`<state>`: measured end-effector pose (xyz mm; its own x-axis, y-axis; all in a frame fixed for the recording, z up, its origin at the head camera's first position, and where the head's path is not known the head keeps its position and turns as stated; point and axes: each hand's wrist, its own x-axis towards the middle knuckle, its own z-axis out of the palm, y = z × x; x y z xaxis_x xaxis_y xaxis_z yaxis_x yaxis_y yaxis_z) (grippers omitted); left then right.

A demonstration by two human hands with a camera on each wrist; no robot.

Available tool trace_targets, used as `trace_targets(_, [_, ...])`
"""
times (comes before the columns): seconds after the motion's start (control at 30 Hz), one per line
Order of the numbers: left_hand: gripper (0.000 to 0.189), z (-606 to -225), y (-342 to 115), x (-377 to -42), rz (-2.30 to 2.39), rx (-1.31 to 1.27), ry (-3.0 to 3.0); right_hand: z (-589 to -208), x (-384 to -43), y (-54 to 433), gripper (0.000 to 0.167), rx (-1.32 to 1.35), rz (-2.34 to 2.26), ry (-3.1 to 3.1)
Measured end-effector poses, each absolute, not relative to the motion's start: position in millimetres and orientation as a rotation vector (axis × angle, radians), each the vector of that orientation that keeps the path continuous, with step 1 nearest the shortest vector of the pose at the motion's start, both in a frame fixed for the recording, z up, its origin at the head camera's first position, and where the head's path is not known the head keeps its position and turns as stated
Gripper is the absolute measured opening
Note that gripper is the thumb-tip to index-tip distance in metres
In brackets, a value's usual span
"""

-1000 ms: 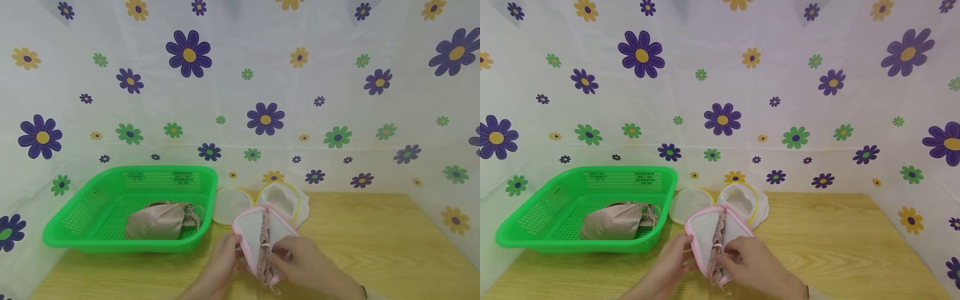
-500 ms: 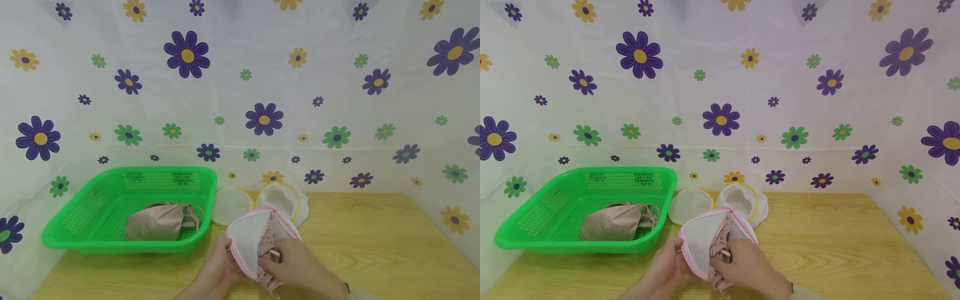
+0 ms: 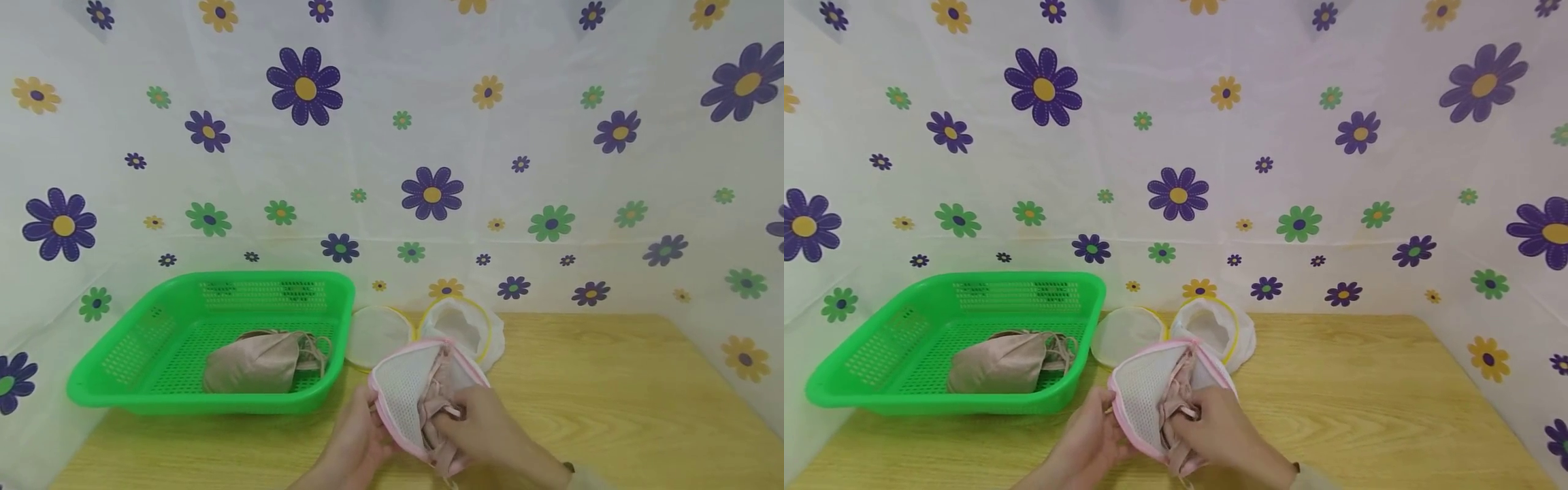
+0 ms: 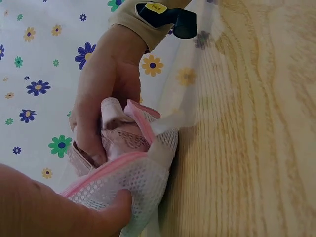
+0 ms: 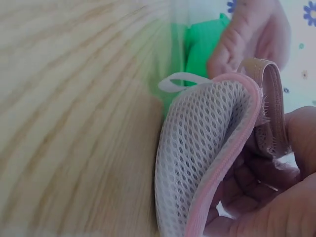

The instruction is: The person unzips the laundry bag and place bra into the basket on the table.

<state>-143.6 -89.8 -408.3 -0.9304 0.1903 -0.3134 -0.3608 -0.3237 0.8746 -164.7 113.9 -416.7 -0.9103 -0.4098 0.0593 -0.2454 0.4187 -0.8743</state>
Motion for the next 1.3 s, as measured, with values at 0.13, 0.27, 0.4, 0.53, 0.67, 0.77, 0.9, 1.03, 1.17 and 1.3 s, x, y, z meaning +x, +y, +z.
trace_targets(0.13, [0.061,-410,-89,-144,2.305,-0.214,1.554,-413,-164,123,0.031,-0.614,-1.471,2.617])
trace_targets(0.27, [0.064,-412,-87,-143,2.308,-0.215,1.527,-409,-161,133,0.02,-0.606,-1.486,2.582])
trace_targets(0.4, [0.064,-412,-85,-143,2.305,-0.214,1.527,-406,-160,142,0.011,-0.633,-1.533,2.536])
trace_targets(0.53, [0.063,-415,-85,-142,2.298,-0.19,1.537,-401,-161,152,0.012,-0.595,-1.546,2.542])
trace_targets(0.67, [0.059,-419,-84,-142,2.243,-0.159,1.519,-393,-161,163,0.011,-0.563,-1.531,2.58])
trace_targets(0.77, [0.053,-419,-81,-140,2.173,-0.143,1.523,-388,-158,171,0.01,-0.475,-1.482,2.649])
trace_targets(0.9, [0.048,-414,-83,-135,2.081,-0.085,1.587,-385,-149,183,0.008,-0.317,-1.424,2.724])
trace_targets(1.03, [0.04,-405,-97,-132,1.961,0.046,1.699,-384,-140,201,0.008,-0.227,-1.373,2.753])
trace_targets(1.17, [0.034,-395,-120,-128,1.806,0.239,1.84,-384,-135,222,0.013,-0.082,-1.286,2.724])
trace_targets(1.3, [0.033,-386,-146,-126,1.703,0.42,1.958,-382,-138,248,0.013,0.044,-1.16,2.733])
